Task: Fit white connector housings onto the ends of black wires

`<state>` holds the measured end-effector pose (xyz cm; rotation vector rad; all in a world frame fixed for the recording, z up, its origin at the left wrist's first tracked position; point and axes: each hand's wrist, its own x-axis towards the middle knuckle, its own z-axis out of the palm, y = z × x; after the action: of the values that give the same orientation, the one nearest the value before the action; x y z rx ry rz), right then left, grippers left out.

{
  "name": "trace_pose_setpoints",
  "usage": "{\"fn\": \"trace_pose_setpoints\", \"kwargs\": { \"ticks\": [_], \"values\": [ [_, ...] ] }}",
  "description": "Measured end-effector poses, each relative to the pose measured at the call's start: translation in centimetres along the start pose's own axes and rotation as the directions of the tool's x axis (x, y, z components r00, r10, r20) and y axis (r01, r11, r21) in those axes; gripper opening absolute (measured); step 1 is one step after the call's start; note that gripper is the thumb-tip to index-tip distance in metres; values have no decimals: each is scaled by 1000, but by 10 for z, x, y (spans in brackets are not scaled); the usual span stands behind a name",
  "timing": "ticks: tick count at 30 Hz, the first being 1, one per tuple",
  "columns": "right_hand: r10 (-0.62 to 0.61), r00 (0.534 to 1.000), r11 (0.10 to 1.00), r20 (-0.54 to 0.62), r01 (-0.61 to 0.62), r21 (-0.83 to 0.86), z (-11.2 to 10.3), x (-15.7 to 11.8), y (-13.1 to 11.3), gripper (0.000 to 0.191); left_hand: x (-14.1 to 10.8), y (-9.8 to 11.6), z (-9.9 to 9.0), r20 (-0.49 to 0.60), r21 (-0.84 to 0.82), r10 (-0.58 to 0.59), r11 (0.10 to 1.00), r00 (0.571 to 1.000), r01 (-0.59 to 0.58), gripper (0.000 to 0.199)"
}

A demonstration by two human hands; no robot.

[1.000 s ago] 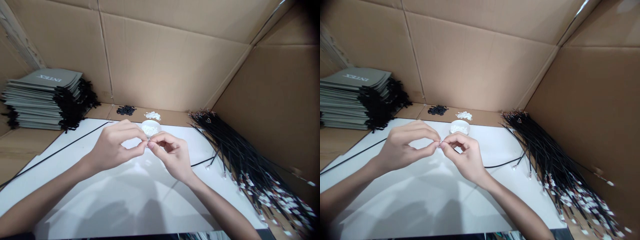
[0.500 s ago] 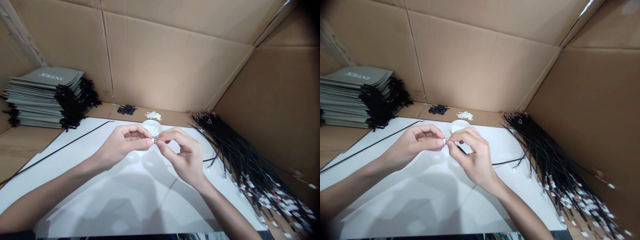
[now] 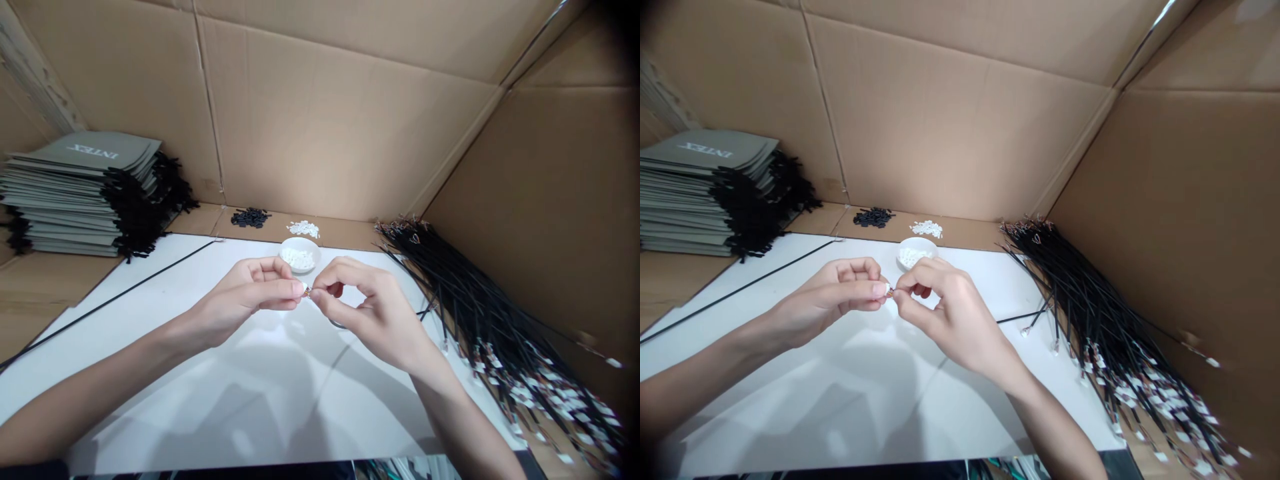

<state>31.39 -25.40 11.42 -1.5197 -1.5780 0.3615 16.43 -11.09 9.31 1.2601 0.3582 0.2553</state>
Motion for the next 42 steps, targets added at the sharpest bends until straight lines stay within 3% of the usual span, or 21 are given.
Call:
{"fn": "trace_pose_setpoints", "kwargs": {
  "ticks": [5,16,21,26,31,35,38,40,42],
  "values": [
    [98,994,989,44,-102,106,-3,1,3,15,1,-1,3,-1,15,22,1000,1000,-22,30],
    [110,984,970,137,-136,203,-10,1,4,13,-1,-2,7,25,-37,-5,999,1000,6,44],
    [122,970,912,210,-193,361,-11,4,9,18,-2,-2,8,87,-98,-24,995,996,32,35],
    [164,933,839,322,-303,452,-14,8,13,26,-4,-3,11,77,-109,-6,994,997,15,37],
    [152,905,820,398,-340,460,-19,11,13,29,-7,-5,14,68,-158,-93,982,993,103,43],
    [157,907,817,392,-342,464,-19,11,14,27,-7,-4,15,68,-193,-135,970,988,146,42],
    [166,930,812,327,-318,490,-14,10,16,27,-5,-2,14,51,-116,-47,992,998,53,37],
    [174,942,814,287,-302,496,-10,9,17,27,-5,1,11,38,39,81,996,996,-83,28],
    [192,950,828,247,-292,479,-6,10,18,28,-6,5,8,46,256,244,934,969,-248,16]
  ]
}}
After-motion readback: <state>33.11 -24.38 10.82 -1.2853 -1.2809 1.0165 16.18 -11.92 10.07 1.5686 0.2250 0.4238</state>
